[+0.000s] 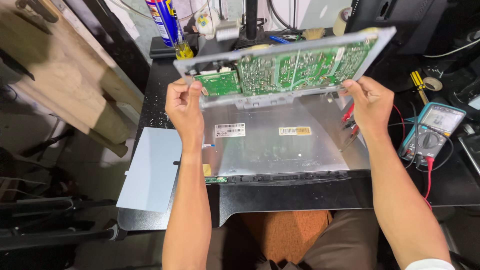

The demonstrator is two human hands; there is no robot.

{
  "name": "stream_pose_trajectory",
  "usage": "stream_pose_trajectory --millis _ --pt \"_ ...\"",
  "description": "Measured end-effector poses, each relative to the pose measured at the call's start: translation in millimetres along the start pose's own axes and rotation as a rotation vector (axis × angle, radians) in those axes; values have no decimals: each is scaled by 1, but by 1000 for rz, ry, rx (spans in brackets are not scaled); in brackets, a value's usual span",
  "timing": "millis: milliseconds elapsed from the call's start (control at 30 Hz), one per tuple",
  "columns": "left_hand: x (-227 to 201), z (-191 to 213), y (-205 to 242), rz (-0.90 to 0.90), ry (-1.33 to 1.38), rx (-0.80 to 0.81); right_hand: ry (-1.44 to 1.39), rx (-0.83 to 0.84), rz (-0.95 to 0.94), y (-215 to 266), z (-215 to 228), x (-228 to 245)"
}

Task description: The person disassembles an electronic monitor, uses a screwdriver to remove screws from a circuit board, handles internal components, and uses a probe tool to work on the wiring and connections.

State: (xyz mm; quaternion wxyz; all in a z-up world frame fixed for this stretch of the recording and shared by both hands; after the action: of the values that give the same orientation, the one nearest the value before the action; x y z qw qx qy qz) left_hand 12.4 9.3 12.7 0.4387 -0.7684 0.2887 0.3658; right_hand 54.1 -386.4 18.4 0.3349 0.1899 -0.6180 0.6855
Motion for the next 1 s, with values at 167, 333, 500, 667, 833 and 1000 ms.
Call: stream_pose_trajectory --millis 167,333,500,667,833,1000 --pt "-16 -3 5 140 -75 -46 -18 -21 -66 -1 6 2" --pt "-6 4 -1 313 -219 -30 9 -28 -208 -2 19 -10" --pt "10 12 -1 483 -324 81 309 239 -174 3 38 -23" --pt "17 24 -4 380 -672 108 313 409 -230 4 40 -24" --pt "13 27 -1 343 -878 124 315 540 -461 6 32 -19" --pt "13 24 2 404 -1006 140 350 581 -524 4 38 -15"
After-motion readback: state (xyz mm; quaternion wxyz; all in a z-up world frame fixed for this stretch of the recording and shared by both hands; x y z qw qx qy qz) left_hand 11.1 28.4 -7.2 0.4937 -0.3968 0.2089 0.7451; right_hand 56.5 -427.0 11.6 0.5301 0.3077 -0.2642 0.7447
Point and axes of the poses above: each hand's wrist, its own y-axis away from the middle knuckle, its own z-axis out of the back of the hand, x = y × z, the point moved 2 cm from there along -y, towards the middle knuckle, and after that the axes turned 13 degrees about z, right-handed, at the moved point
